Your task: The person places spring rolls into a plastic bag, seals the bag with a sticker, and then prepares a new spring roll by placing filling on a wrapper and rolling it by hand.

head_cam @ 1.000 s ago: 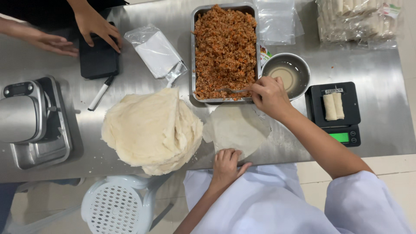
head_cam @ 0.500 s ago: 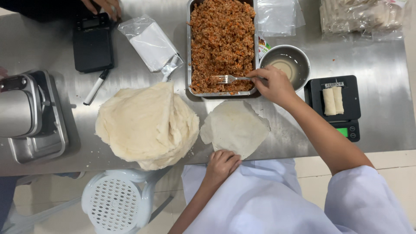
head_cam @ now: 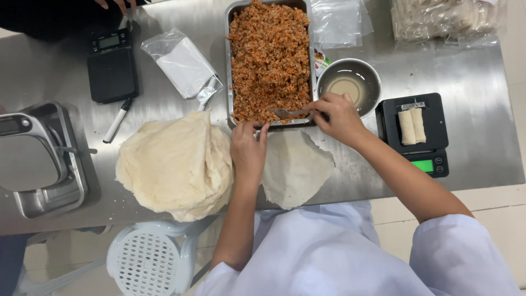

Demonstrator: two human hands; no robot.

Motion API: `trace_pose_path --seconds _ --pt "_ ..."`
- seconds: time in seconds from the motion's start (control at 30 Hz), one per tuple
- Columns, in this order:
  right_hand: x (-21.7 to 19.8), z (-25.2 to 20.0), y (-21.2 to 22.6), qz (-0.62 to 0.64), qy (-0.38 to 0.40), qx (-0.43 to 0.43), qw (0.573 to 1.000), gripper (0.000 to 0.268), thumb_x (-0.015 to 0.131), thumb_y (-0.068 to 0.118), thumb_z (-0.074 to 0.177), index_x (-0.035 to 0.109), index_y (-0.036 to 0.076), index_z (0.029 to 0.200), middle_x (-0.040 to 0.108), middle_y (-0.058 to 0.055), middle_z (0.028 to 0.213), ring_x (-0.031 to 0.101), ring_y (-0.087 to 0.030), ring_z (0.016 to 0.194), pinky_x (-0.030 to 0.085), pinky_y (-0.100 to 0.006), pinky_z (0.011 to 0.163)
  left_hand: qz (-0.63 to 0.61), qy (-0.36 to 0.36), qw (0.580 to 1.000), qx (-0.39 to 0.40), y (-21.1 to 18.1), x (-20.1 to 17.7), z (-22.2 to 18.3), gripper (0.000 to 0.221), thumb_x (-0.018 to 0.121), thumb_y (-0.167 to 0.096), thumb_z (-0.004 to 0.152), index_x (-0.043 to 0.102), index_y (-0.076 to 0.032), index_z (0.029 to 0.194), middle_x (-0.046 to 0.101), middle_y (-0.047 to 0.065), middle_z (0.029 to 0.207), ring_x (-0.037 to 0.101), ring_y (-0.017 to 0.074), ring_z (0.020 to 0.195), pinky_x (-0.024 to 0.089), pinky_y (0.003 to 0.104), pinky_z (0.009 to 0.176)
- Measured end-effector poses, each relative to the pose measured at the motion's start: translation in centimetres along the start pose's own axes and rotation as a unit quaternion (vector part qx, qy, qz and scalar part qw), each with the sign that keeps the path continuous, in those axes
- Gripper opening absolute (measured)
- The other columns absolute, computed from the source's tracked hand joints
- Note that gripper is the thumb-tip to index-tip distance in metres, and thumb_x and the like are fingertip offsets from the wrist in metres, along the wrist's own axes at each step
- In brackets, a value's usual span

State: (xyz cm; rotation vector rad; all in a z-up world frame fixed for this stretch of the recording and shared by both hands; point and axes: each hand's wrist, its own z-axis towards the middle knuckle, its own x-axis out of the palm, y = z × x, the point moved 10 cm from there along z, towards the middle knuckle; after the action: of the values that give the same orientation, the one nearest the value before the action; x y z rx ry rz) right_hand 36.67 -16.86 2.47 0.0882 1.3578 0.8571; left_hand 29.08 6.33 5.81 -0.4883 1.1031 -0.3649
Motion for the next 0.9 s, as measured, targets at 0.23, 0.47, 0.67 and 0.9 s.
trace_pose_path --seconds 0.23,0.47,0.67,0.9 --pt "-0.3 0.8 -1.0 0.116 0.055 0.129 0.983 0.017 0.071 0.020 0.095 0.078 0.025 0.109 0.069 -0.012 0.089 0.068 -0.030 0.074 0.051 -0.038 0.075 -0.018 -0.009 1.000 -0.019 1.0 0.5 1.5 0.016 0.076 -0.023 0.093 0.072 -0.008 0.091 0.066 0.008 0.077 0.069 0.0286 0.079 0.057 0.038 0.074" --pt "-2.5 -2.6 -0.3 0.163 0.035 0.151 0.974 0.020 0.073 0.017 0.095 0.078 0.022 0.114 0.067 -0.013 0.086 0.067 -0.030 0.074 0.054 -0.038 0.074 -0.050 0.046 0.997 0.021 -1.8 -2.0 -5.9 0.006 0.072 -0.007 0.096 0.074 -0.006 0.102 0.069 0.006 0.087 0.070 0.0219 0.085 0.057 0.034 0.076" --pt "-4.1 -9.7 4.2 0.131 0.051 0.137 0.981 0.021 0.074 0.012 0.096 0.080 0.019 0.115 0.066 -0.008 0.082 0.064 -0.022 0.070 0.052 -0.034 0.073 -0.089 0.100 0.991 0.032 -0.6 -1.7 -14.9 0.011 0.073 -0.014 0.095 0.074 -0.010 0.105 0.066 0.002 0.093 0.066 0.0185 0.089 0.054 0.032 0.080" --pt "-1.5 -16.9 6.3 -0.071 0.009 0.030 0.997 0.020 0.080 0.006 0.090 0.082 0.022 0.102 0.069 0.002 0.086 0.066 -0.016 0.084 0.042 -0.030 0.084 -0.063 0.134 0.989 0.021 0.0 -1.5 -16.6 0.027 0.068 -0.023 0.099 0.071 -0.005 0.119 0.061 0.011 0.103 0.061 0.0267 0.094 0.049 0.040 0.082"
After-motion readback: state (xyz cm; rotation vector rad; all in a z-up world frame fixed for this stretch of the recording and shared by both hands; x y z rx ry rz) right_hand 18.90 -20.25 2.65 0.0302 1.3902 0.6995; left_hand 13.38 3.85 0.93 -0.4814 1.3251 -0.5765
